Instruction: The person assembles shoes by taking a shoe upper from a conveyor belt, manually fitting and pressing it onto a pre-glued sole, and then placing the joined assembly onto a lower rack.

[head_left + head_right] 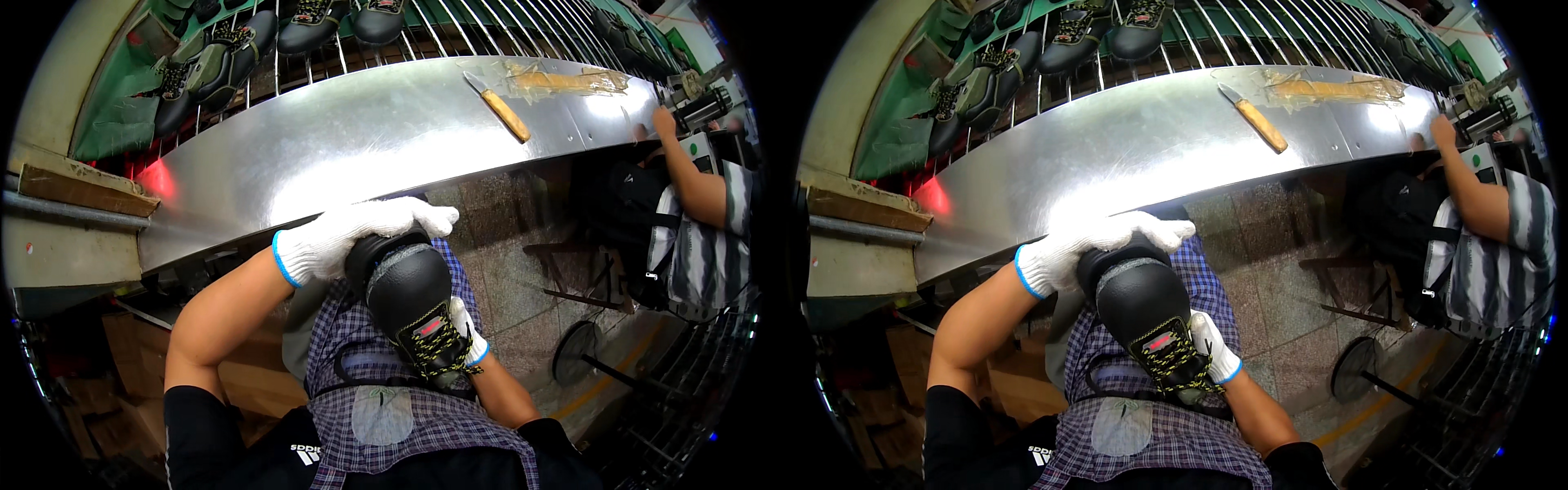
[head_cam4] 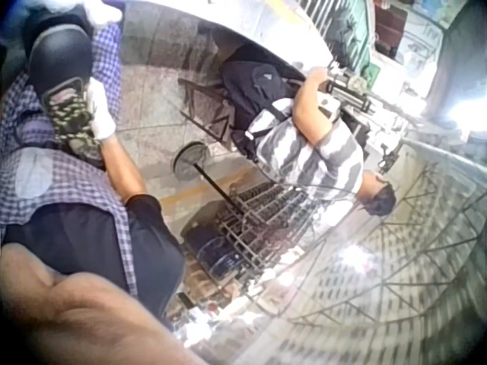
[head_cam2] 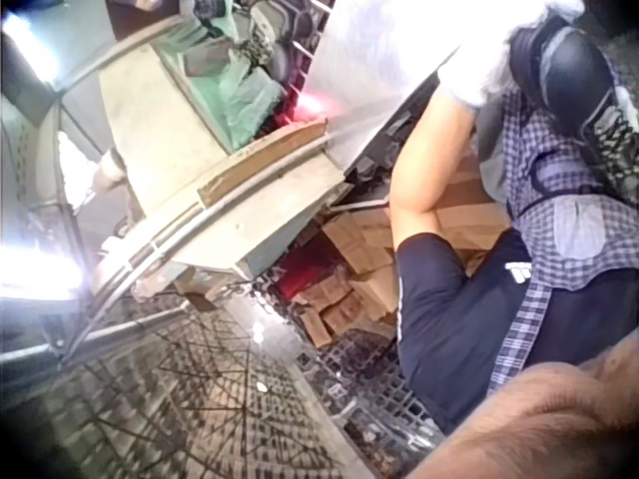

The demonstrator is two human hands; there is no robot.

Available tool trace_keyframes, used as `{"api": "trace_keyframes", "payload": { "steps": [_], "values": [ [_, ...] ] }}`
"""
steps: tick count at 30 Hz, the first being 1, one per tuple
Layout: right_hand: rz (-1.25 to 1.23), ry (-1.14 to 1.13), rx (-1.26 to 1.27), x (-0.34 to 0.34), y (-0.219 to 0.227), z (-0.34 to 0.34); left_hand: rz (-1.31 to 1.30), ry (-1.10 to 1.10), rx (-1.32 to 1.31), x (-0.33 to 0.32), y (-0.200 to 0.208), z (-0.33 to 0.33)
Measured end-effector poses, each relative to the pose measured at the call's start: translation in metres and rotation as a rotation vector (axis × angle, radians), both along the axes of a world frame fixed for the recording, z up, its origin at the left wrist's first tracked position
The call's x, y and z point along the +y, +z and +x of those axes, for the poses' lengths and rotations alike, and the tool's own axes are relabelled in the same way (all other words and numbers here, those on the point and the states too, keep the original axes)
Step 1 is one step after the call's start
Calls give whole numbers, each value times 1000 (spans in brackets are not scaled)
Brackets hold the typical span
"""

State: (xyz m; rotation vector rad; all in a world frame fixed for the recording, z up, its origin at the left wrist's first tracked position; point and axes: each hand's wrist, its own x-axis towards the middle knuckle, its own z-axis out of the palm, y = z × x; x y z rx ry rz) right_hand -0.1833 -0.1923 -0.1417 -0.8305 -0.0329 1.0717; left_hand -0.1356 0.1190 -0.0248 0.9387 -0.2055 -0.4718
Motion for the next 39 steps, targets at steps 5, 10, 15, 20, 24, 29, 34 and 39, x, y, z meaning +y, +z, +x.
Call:
{"api": "trace_keyframes", "payload": {
  "steps": [5, 10, 15, 20, 24, 29, 34, 39],
  "values": [
    [20, 12, 132, -1, -6, 0, 19, -35, 75, -5, 24, -1],
    [11, 9, 92, 0, 3, 3, -4, -41, 33, -3, 16, -3],
    [-13, 15, 65, 3, 14, 7, 68, -21, 87, -6, 24, -2],
    [2, 11, 178, 0, 8, 7, 71, -3, 57, -5, 22, -1],
    [0, -15, 267, 3, 9, 5, 84, 1, 15, -5, 30, -2],
    [56, -32, 241, 1, 5, 4, -1, 12, 124, -23, 30, -1],
    [20, -70, 110, -6, -6, 2, 22, 96, 176, -49, 51, -10],
    [184, -30, 121, 23, 28, 47, 516, 357, -97, -31, 134, -12]
  ]
}}
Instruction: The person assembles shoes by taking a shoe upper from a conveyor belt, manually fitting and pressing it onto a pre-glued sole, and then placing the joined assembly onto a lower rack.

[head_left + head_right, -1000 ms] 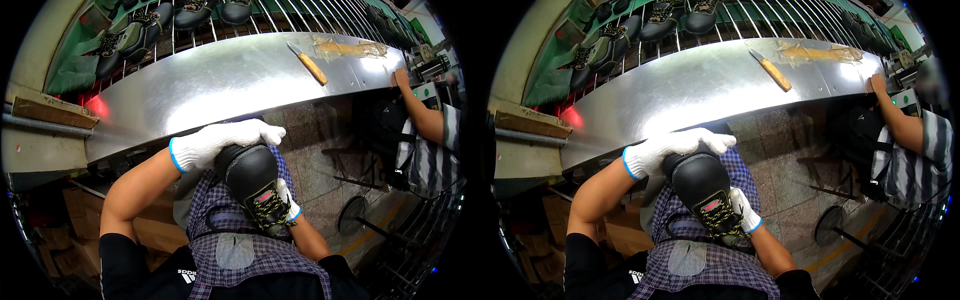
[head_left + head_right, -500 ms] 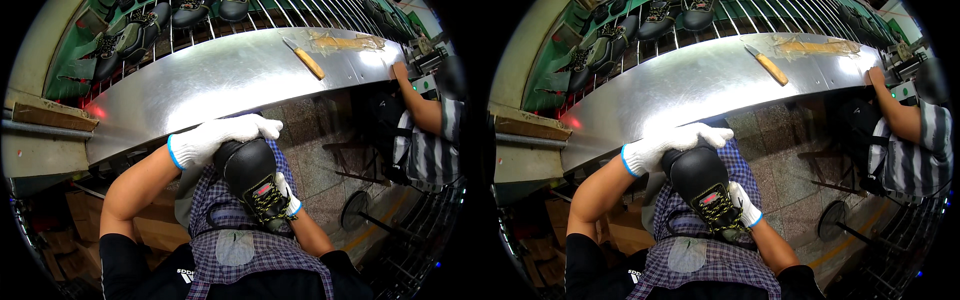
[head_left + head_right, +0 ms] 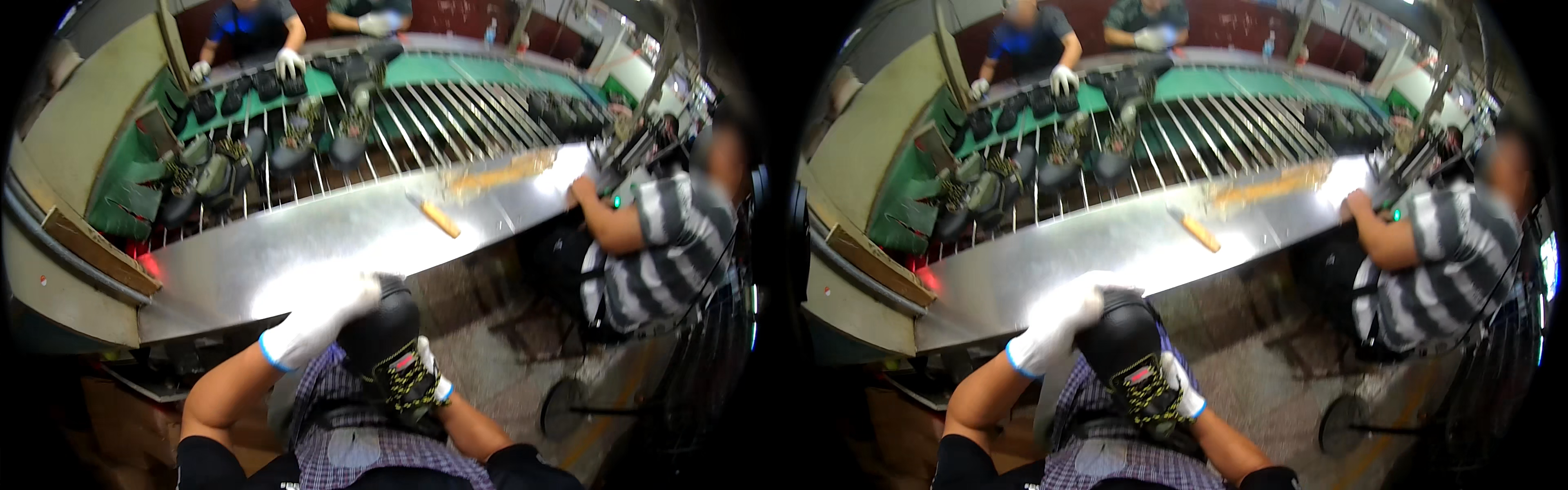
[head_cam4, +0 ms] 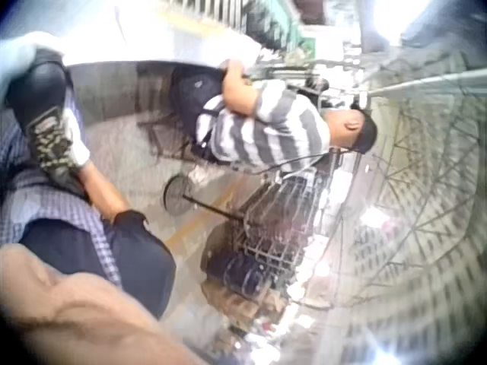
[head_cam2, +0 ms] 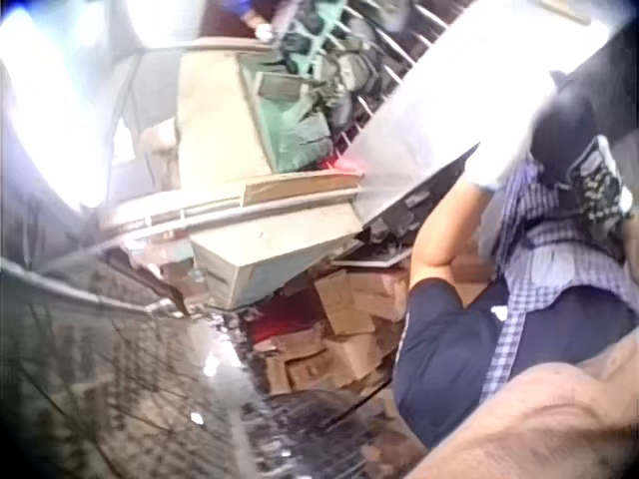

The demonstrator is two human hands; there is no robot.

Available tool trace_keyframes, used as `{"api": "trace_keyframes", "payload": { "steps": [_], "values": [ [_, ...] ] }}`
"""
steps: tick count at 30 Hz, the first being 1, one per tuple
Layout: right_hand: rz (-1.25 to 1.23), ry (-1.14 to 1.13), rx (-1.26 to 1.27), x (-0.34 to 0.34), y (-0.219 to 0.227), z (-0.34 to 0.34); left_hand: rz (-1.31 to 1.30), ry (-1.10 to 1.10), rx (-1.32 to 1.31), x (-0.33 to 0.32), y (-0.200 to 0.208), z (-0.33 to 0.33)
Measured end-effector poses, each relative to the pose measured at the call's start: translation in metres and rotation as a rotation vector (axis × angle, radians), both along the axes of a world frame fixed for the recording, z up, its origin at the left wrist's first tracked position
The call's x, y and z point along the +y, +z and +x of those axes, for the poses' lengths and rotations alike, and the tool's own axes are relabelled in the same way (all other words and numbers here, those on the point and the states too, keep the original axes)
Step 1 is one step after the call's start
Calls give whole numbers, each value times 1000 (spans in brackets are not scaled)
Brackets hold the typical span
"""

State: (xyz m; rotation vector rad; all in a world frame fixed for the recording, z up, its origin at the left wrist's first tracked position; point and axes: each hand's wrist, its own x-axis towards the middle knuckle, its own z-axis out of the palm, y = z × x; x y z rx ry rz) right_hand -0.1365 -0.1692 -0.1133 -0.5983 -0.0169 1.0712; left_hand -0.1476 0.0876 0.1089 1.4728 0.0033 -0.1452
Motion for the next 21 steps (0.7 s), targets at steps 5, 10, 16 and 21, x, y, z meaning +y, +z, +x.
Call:
{"api": "trace_keyframes", "payload": {
  "steps": [5, 10, 16, 21],
  "values": [
    [144, -23, 37, 22, 54, -17, 267, 96, -227, 29, 23, -25],
    [-685, 663, -1273, -3, 103, 41, 27, 215, 92, 42, -39, -65],
    [-589, 284, -1555, 76, 209, 125, -42, 178, -88, 8, -75, -45],
    [-626, 607, -1520, 86, 233, 145, -111, 103, 39, -6, -136, -128]
  ]
}}
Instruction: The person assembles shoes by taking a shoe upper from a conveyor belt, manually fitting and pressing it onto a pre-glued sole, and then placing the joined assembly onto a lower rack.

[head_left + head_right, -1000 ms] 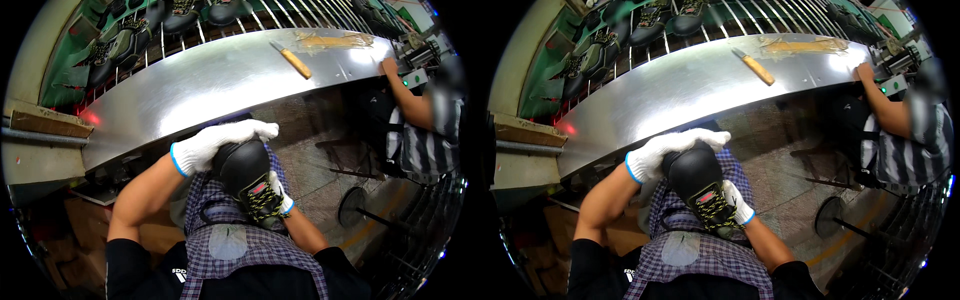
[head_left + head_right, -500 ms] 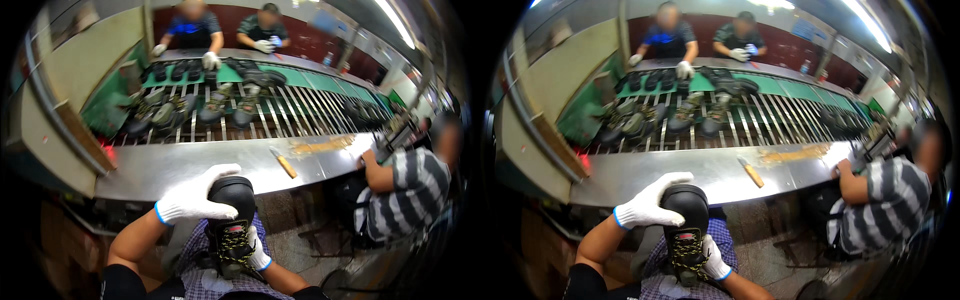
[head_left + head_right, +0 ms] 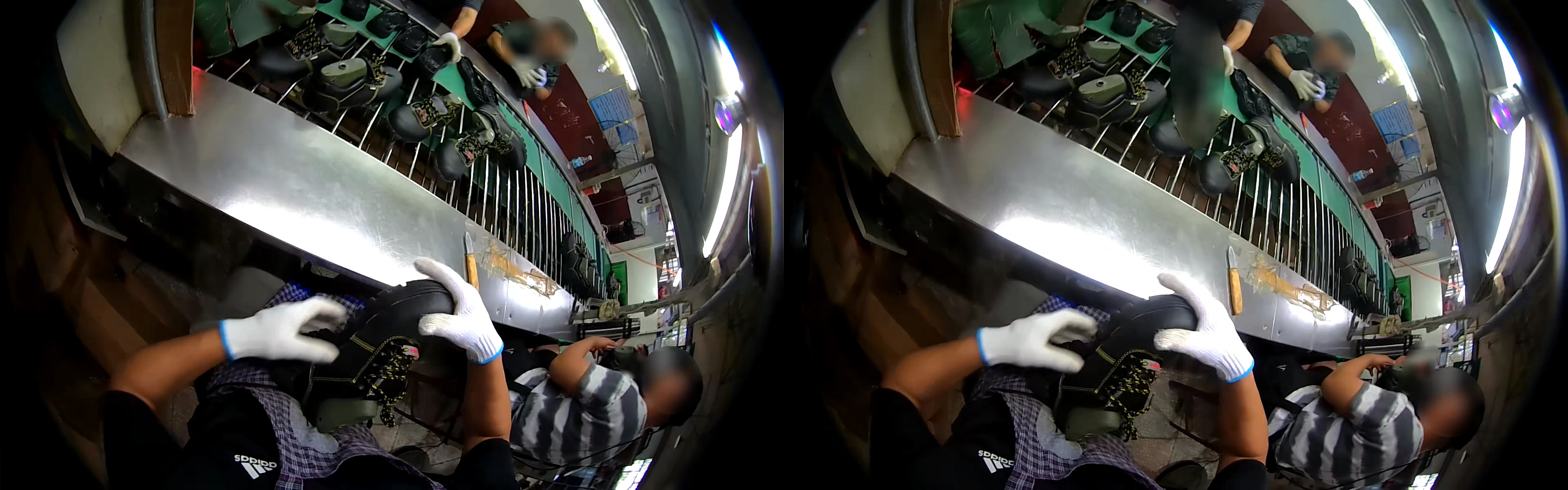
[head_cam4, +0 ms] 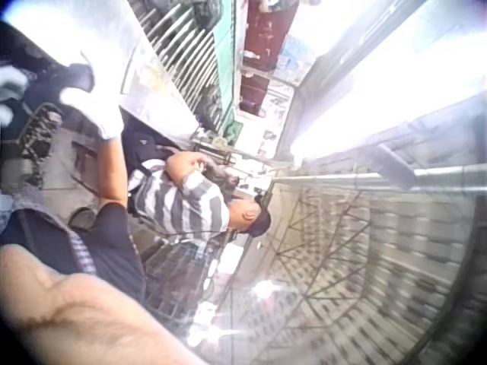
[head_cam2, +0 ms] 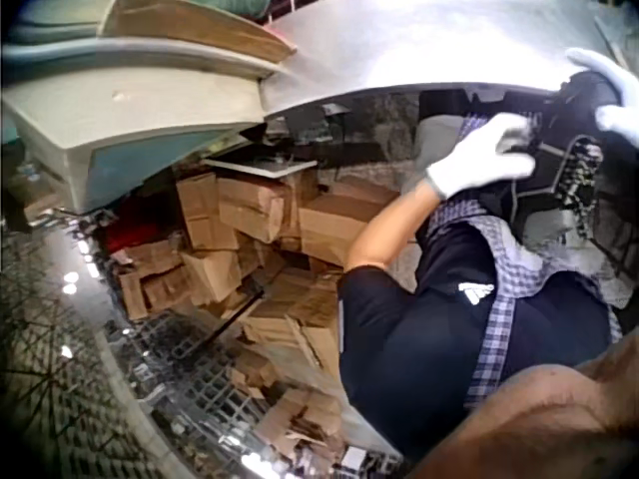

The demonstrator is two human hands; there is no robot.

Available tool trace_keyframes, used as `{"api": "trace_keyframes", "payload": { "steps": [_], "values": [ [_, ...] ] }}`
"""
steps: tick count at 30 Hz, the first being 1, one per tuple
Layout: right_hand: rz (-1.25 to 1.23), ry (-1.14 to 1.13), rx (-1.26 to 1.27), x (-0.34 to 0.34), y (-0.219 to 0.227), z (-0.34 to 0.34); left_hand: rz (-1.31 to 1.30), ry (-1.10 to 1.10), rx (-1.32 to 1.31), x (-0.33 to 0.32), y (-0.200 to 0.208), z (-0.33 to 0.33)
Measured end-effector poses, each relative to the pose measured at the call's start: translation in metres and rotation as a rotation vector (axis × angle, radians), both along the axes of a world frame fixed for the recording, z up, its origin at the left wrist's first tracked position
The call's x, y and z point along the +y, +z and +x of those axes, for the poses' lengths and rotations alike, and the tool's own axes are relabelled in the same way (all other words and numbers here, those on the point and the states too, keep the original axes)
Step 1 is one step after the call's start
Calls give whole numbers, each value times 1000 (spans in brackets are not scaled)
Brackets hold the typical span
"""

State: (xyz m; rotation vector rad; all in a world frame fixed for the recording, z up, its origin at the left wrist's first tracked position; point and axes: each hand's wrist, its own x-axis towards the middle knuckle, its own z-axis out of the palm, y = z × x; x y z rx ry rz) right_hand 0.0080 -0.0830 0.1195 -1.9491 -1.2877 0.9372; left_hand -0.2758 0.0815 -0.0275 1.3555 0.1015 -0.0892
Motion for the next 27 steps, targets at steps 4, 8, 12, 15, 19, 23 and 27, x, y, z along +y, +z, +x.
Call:
{"api": "trace_keyframes", "payload": {
  "steps": [4, 8, 12, 15, 19, 23, 27],
  "values": [
    [-21, -10, 24, 3, -13, 5, 665, -11, 84, 2, -8, -43],
    [1, -6, 60, 14, -15, -3, 826, 135, -161, 3, 1, -23],
    [44, 56, 8, 16, -13, -3, 496, 267, -348, 5, 14, 11],
    [54, 28, 81, 11, -10, -6, 341, 202, -440, 20, 32, 32],
    [66, 65, 67, 12, -5, -14, -16, 134, -328, 32, 36, 53],
    [39, 115, 5, 20, 4, -17, -368, 16, -187, 49, 17, 73],
    [-30, 4, 146, 14, -9, -10, 228, 112, -287, 30, 48, 40]
  ]
}}
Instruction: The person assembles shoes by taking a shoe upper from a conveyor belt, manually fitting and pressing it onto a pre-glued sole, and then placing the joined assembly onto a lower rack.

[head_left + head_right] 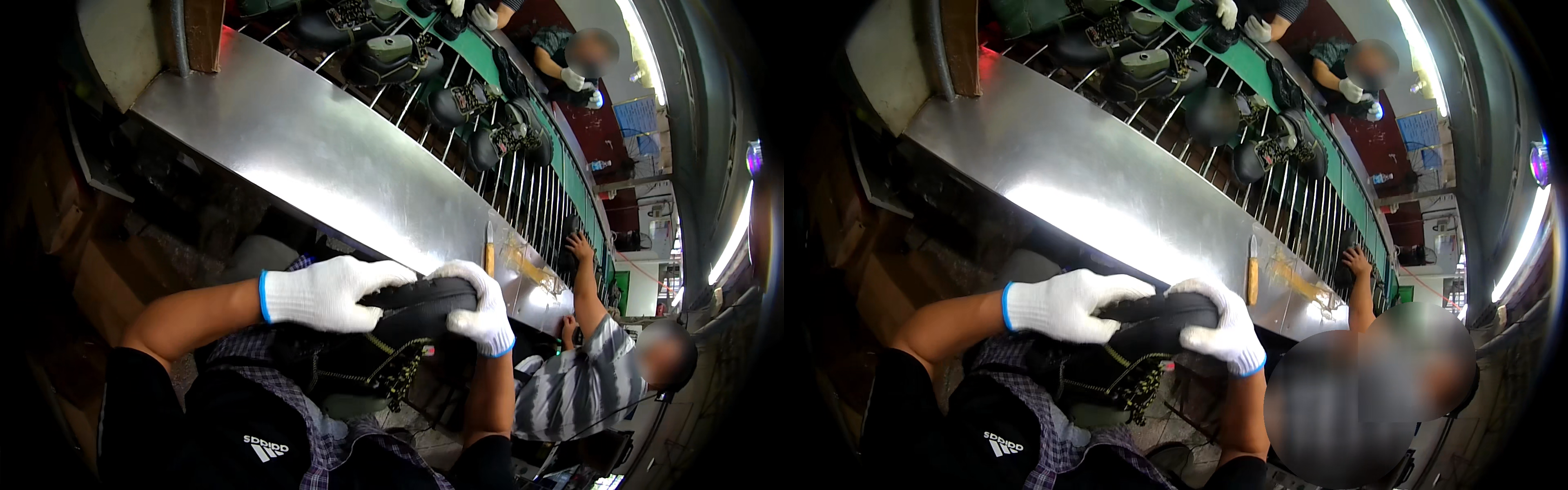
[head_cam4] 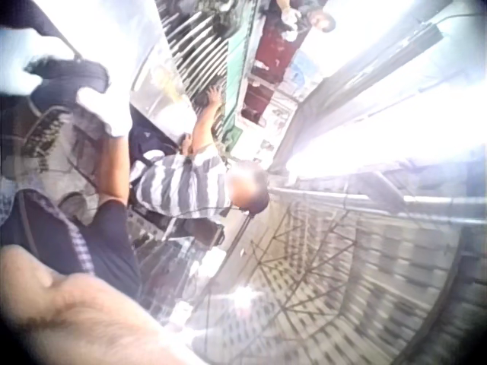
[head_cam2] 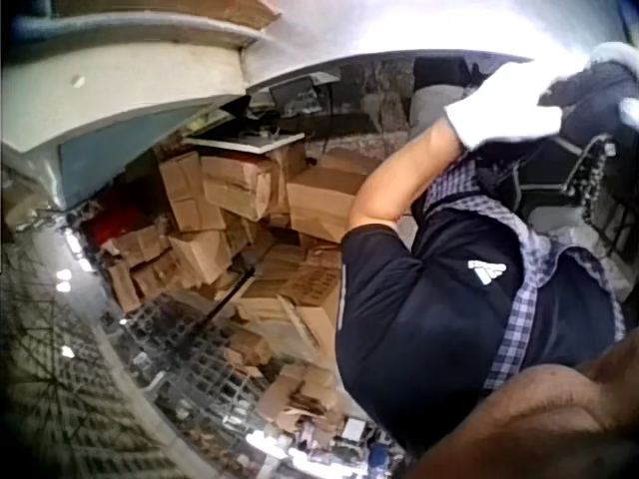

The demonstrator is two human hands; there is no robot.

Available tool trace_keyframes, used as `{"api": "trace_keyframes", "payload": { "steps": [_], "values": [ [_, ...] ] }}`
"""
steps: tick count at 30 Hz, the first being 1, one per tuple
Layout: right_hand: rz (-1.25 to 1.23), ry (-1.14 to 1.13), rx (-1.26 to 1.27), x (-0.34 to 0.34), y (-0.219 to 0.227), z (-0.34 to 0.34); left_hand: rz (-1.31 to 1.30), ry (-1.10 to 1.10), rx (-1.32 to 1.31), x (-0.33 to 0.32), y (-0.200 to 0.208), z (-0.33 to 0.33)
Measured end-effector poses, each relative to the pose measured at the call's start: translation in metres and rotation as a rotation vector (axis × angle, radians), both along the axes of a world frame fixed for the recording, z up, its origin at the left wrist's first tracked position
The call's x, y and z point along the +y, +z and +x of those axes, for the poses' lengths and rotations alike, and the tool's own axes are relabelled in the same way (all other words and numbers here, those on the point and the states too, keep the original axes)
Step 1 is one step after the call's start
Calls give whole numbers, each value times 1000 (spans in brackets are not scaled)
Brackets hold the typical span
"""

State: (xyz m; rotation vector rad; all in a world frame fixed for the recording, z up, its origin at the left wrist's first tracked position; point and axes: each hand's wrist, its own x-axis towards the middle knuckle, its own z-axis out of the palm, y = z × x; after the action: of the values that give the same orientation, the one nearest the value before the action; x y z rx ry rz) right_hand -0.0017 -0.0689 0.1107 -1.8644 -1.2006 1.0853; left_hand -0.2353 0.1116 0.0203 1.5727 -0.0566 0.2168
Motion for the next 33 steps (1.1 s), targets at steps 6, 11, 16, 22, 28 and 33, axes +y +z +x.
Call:
{"api": "trace_keyframes", "payload": {
  "steps": [6, 11, 16, 22, 28, 33],
  "values": [
    [77, 1, -22, -2, -18, 6, 62, 42, 76, -11, 0, -18],
    [143, 47, 90, -3, -16, 4, 209, 222, -102, -18, 1, -27],
    [145, 47, 43, 0, -2, -4, -126, 79, -51, 4, -10, -3],
    [72, -39, 82, -12, -12, -4, 287, 215, -96, -25, -3, -27],
    [156, -110, 130, -17, -37, -4, 269, 178, -110, -26, -13, -51],
    [140, -74, 198, -13, -43, -1, 286, 226, -105, -32, -16, -61]
  ]
}}
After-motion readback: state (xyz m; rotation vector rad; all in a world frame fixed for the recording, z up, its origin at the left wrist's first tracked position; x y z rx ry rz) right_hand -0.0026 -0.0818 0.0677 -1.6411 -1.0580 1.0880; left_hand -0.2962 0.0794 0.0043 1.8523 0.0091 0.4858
